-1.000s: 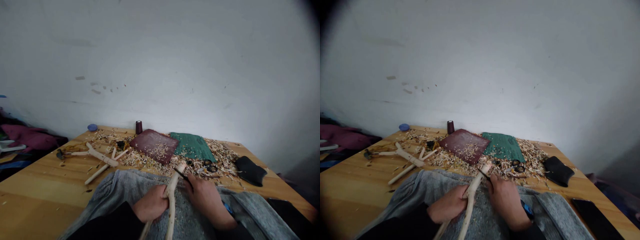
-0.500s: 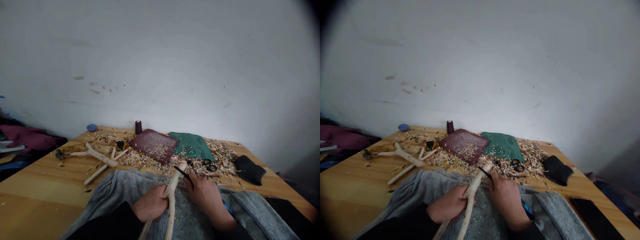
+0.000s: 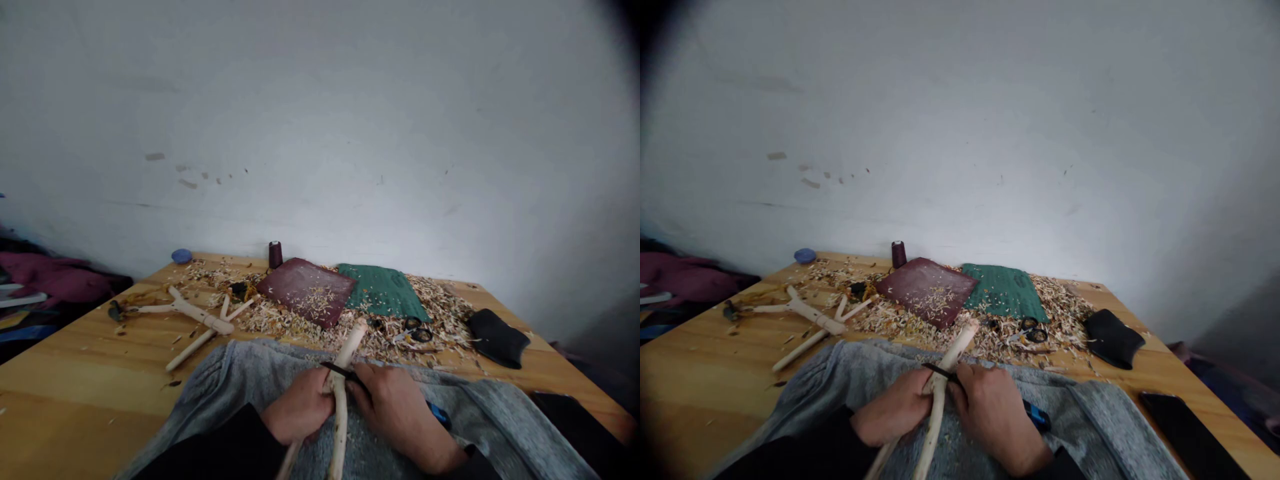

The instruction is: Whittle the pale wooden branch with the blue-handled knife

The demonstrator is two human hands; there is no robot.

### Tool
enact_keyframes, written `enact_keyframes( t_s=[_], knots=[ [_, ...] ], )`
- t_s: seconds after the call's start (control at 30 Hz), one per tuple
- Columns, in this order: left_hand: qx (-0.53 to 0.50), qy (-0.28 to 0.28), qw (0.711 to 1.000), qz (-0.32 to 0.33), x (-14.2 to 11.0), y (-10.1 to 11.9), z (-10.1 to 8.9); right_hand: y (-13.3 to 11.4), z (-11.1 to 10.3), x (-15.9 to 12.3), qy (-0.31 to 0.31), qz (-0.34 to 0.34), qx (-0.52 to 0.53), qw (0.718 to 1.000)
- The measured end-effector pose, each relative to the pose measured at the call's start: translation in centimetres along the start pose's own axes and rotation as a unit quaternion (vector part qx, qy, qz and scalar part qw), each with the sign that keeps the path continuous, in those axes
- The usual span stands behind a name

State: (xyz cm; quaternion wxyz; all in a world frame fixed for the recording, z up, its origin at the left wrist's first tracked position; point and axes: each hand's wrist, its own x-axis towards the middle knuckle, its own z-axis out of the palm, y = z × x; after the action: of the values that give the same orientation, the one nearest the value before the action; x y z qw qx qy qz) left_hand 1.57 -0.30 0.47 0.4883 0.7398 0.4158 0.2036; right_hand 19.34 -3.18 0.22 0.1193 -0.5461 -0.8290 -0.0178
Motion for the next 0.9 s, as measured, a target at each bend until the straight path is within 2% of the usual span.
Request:
enact_keyframes(
  t_s=[0.3, 0.37, 0.63, 0.9],
  knots=[
    [0.012, -0.018, 0.998, -0.062, -0.6, 0.3, 0.1, 1.8, 0.3, 0.3, 0.008, 0.108, -0.064, 0.992],
    [0.015, -0.016, 0.998, -0.06, -0.6, 0.3, 0.1, 1.8, 0.3, 0.3, 0.006, 0.102, -0.064, 0.993],
    [0.002, 0.005, 1.0, -0.008, -0.1, -0.4, 0.2, 0.3, -0.2, 0.0, -0.01, -0.001, 0.003, 1.0],
    [-0.017, -0.004, 1.0, -0.009, -0.1, -0.3, 0.1, 0.6, 0.0, 0.2, -0.015, 0.027, 0.01, 0.999]
  ],
)
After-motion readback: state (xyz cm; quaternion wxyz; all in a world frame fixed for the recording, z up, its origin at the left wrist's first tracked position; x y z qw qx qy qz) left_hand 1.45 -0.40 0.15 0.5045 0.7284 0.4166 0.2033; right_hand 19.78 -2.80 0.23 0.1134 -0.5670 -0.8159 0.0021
